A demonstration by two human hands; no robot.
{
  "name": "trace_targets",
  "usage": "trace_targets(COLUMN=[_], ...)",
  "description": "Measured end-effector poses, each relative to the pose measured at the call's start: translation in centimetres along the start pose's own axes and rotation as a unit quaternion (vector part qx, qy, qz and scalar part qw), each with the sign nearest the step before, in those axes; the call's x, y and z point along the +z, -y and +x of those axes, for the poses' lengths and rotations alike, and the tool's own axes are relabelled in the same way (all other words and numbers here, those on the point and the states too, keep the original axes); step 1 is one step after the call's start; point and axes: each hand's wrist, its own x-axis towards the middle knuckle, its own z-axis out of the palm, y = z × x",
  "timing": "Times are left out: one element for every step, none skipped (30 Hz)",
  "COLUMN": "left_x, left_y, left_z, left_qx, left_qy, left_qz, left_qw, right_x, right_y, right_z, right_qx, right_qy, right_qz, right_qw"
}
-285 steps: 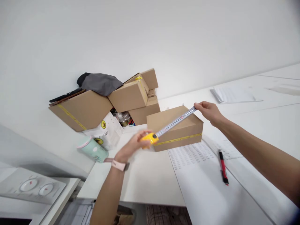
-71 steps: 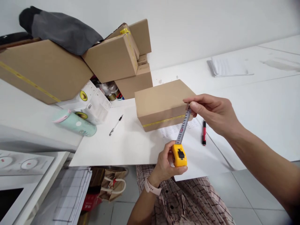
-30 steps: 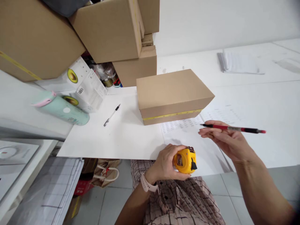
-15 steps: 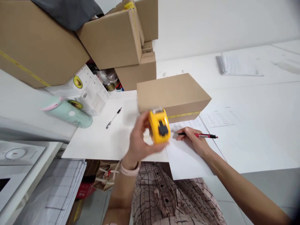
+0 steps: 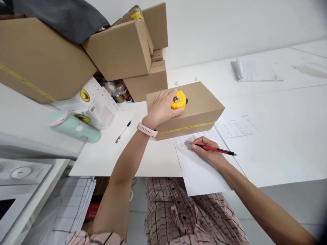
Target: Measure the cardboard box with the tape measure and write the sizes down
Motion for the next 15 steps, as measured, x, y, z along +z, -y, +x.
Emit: trace_targets(left_x=[0.4, 0.8, 1.3, 1.9, 2.5, 3.2, 3.9, 4.6, 5.4, 6.0, 6.6, 7.2, 7.6, 7.9, 8.1], left_y=[-0.2, -0.4, -0.8, -1.2, -1.6, -1.9, -2.1, -2.2, -2.2, -2.2, -2.1, -2.1, -2.1, -2.2, -2.3], left_z=[-0.8, -1.8, -3.2, -4.7, -6.5, -8.3, -10.2, -11.9, -13.4, -14.6, -15.6, -16.3, -16.8, -17.2, -17.3], left_qx=[0.029, 0.058, 0.087, 0.104, 0.115, 0.131, 0.142, 0.134, 0.115, 0.093, 0.070, 0.051, 0.037, 0.026, 0.018], left_qy=[-0.047, -0.093, -0.132, -0.144, -0.141, -0.130, -0.089, -0.032, 0.035, 0.101, 0.163, 0.213, 0.249, 0.273, 0.284], left_qz=[-0.006, -0.012, -0.022, -0.031, -0.041, -0.076, -0.108, -0.121, -0.121, -0.113, -0.100, -0.088, -0.079, -0.074, -0.070], left_qw=[0.998, 0.994, 0.987, 0.984, 0.982, 0.980, 0.980, 0.983, 0.985, 0.984, 0.979, 0.972, 0.964, 0.959, 0.956], right_x=[0.0, 0.1, 0.1, 0.2, 0.2, 0.3, 0.4, 0.4, 0.5, 0.6, 0.7, 0.7, 0.8, 1.0, 1.1], right_y=[-0.1, -0.3, -0.5, -0.6, -0.8, -0.9, -0.9, -1.0, -1.0, -1.0, -1.0, -1.0, -1.0, -1.0, -1.0], right_z=[0.0, 0.1, 0.1, 0.0, 0.0, 0.0, 0.0, 0.0, 0.0, 0.0, 0.0, 0.0, 0.0, 0.0, 0.0], right_qx=[0.004, 0.005, 0.000, -0.008, -0.021, -0.035, -0.047, -0.056, -0.059, -0.058, -0.053, -0.046, -0.040, -0.034, -0.029], right_qy=[-0.005, -0.010, -0.014, -0.019, -0.023, -0.027, -0.029, -0.030, -0.028, -0.026, -0.023, -0.020, -0.014, -0.007, -0.004], right_qz=[-0.006, -0.008, -0.008, -0.007, -0.008, -0.008, -0.008, -0.006, -0.004, -0.004, -0.005, -0.007, -0.009, -0.009, -0.008], right_qw=[1.000, 1.000, 1.000, 1.000, 0.999, 0.999, 0.998, 0.998, 0.998, 0.998, 0.998, 0.999, 0.999, 0.999, 1.000])
